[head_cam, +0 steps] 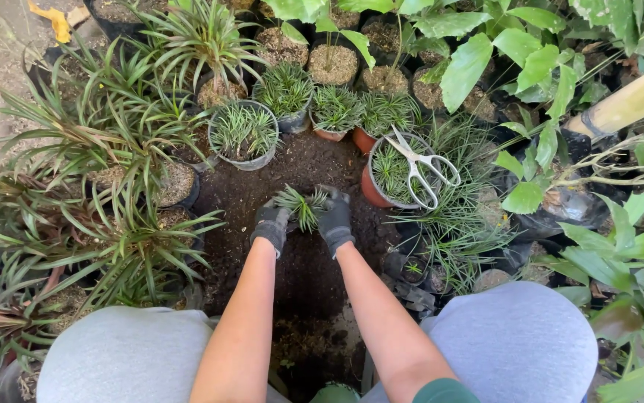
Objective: Planting a small seedling into a patch of soil among other potted plants in a nursery.
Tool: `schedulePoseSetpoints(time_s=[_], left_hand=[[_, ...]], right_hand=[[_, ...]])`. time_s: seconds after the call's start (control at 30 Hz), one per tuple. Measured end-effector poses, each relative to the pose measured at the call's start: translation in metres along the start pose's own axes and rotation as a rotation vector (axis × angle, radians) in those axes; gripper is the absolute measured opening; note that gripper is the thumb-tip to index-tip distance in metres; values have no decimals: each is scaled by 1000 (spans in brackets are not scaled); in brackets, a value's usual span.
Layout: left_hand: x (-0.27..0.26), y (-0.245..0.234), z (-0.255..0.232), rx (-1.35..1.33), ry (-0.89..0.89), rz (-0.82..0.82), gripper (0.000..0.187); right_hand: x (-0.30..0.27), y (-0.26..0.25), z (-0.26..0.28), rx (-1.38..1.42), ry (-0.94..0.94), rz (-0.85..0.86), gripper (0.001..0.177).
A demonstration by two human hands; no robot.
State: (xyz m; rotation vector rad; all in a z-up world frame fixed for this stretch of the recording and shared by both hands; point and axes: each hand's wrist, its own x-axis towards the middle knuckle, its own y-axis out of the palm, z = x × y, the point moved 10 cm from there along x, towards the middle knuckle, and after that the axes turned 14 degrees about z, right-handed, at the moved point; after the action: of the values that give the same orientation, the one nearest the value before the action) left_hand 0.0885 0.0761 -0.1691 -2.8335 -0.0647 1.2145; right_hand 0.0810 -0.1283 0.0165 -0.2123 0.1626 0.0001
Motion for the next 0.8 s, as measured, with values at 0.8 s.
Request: schedulePoseSetpoints(time_s=[0.8], left_hand=[[-51,-2,-20,228,8,-78,46]], right_hand=[[-11,24,-3,-288,-26,203,32]])
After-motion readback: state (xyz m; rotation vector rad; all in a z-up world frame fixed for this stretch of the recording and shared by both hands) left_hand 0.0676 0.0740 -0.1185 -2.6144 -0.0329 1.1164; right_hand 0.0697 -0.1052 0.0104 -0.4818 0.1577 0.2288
